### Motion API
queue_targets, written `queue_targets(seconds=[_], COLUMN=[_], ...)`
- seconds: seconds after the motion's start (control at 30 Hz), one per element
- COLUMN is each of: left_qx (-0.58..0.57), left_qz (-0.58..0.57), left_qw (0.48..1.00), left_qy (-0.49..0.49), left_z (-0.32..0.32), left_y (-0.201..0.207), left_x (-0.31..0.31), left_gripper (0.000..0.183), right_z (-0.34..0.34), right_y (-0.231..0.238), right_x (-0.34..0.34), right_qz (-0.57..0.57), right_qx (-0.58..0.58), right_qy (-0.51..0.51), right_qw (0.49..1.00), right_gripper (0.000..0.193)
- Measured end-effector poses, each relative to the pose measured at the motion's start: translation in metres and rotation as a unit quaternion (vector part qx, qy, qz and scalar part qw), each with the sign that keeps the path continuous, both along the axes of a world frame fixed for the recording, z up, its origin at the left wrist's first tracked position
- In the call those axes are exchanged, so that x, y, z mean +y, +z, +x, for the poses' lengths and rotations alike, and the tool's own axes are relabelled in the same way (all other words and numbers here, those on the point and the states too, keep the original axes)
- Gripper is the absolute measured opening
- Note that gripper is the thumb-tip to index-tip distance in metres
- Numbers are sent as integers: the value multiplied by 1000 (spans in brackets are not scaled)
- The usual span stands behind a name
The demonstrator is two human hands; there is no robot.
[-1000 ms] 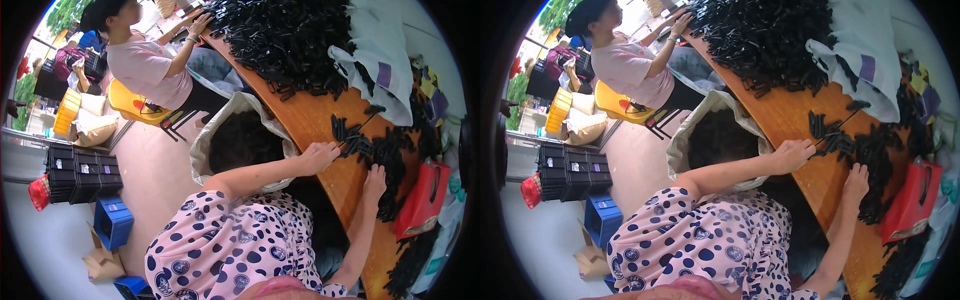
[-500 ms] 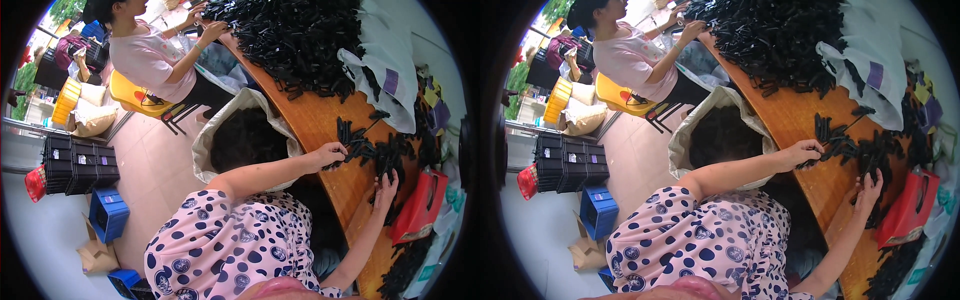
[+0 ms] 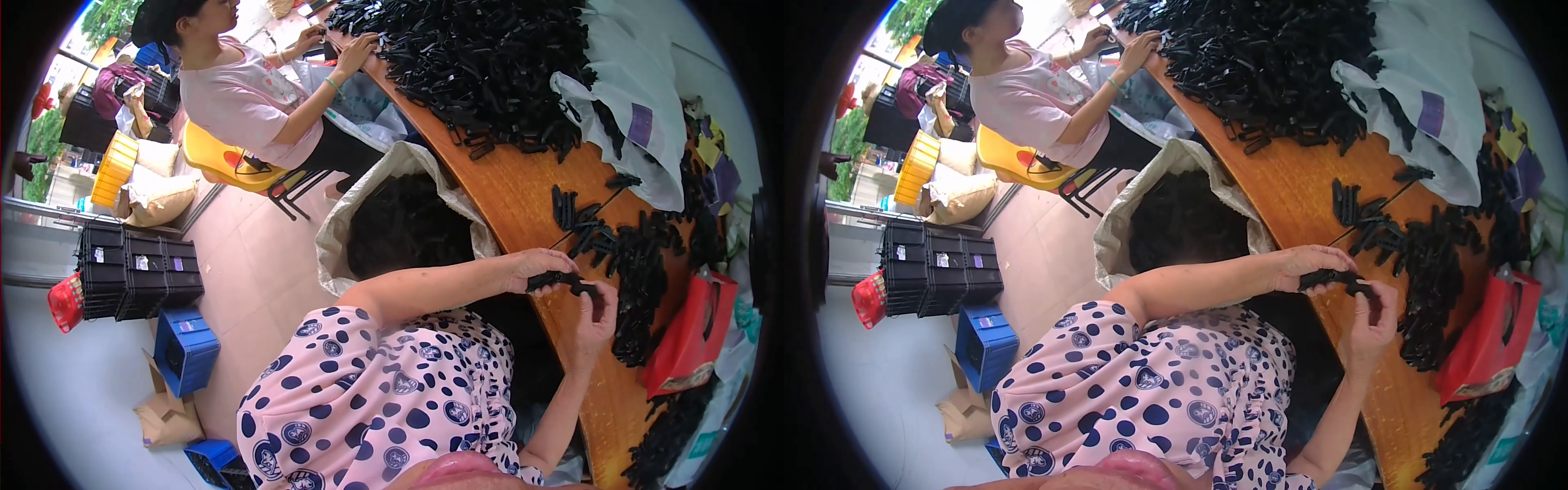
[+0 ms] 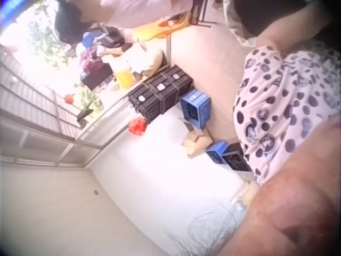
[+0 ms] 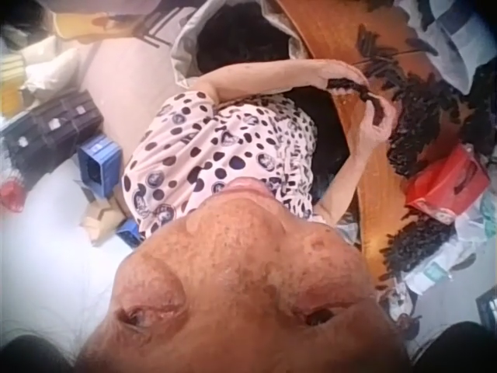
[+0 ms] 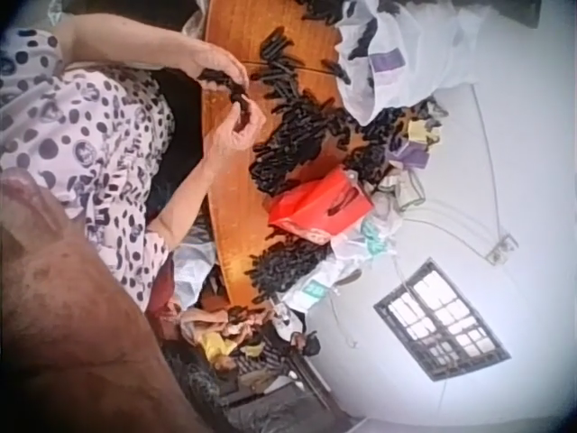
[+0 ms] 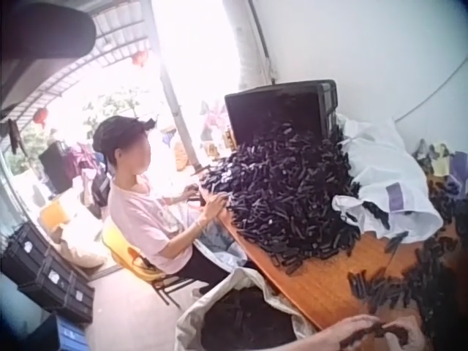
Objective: The person sorts and inspects small black plastic components by hand on a fabrication floor table.
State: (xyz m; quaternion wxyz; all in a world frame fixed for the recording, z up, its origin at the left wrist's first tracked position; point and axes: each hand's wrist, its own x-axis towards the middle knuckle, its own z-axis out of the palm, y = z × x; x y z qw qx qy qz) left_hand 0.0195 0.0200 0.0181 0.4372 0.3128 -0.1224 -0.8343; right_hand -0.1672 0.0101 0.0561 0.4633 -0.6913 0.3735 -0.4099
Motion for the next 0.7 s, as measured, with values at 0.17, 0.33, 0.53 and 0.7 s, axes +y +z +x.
queue_targets(seconds=[0.17, 0.33, 0.53, 0.7], left_qx=[-4, -4, -108, -97], left_qz=[31, 30, 23, -65], left_qw=[999, 999, 992, 989], left_qy=[-26, -25, 57, 92], left_z=[4, 4, 6, 18], left_y=[-2, -14, -12, 2], left_x=[8, 18, 22, 38], left_gripper=[17, 22, 38, 45], right_z=[6, 8, 26, 42], right_y=[12, 11, -21, -25], right_x=[6, 19, 12, 12], right_qz=[-197, -265, -346, -335], right_qx=[179, 241, 182, 137], right_qy=[55, 76, -22, -59], right_qw=[962, 931, 920, 930], right_gripper=[20, 24, 32, 33])
